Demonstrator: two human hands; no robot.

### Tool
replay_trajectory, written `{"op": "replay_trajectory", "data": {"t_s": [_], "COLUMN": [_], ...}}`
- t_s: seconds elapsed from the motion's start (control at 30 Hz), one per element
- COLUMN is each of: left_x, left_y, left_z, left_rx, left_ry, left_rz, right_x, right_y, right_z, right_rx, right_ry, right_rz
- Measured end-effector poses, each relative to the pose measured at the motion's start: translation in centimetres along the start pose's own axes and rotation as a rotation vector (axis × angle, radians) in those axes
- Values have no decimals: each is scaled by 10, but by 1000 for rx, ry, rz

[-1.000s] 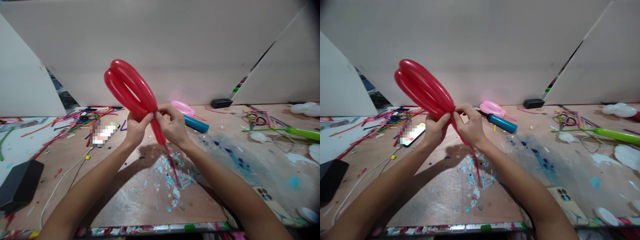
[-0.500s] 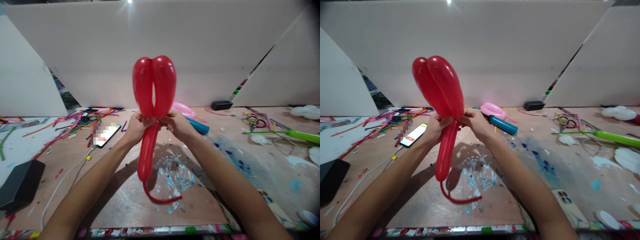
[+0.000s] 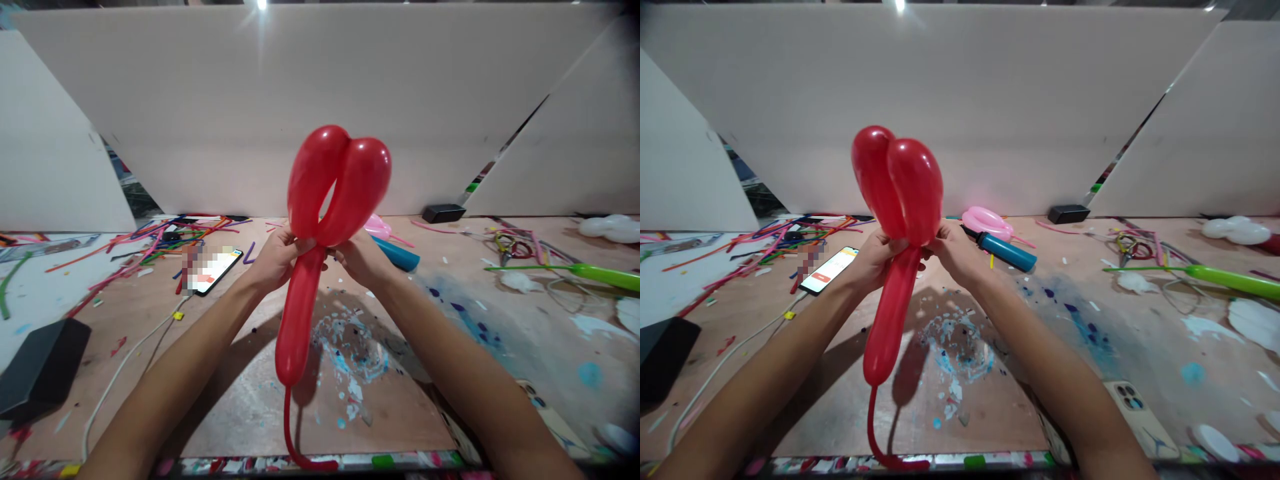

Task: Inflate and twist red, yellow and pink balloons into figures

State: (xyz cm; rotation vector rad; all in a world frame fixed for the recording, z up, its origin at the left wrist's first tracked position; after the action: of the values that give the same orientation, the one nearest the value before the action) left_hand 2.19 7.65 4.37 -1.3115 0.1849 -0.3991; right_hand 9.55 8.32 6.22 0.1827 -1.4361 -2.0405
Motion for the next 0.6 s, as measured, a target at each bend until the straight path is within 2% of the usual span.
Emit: {"op": "replay_trajectory", "data": {"t_s": [0.17,0.3,0.43,0.6], "left_x": [8,4,-1,-10], "left_y": [1,2,5,3], "left_z": [0,2,5,9], "left_rx": [-6,-4,-6,87], "left_ry": [55,9,-36,-105], "left_rz": [-40,-41,-58,-23], "right_x": [-6,-12,-14,-18], "right_y": [-4,-11,-9,-7], "right_z": [0,2,4,5], "right_rx": [2,32,21,22], "right_ry": [-44,-40,-10,-46], "right_rz": [31,3,-48,-97]}}
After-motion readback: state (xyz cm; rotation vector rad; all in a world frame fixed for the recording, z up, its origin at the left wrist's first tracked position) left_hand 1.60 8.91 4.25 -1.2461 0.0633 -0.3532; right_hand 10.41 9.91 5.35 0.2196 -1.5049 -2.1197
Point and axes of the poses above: each hand's wrist, its own z-axis towards the middle knuckle, its own x-axis out of the palm, y = z × x, the point moved 10 cm from there along z, towards the middle knuckle, and after that the axes turned 15 degrees about z, right-handed, at the moved point
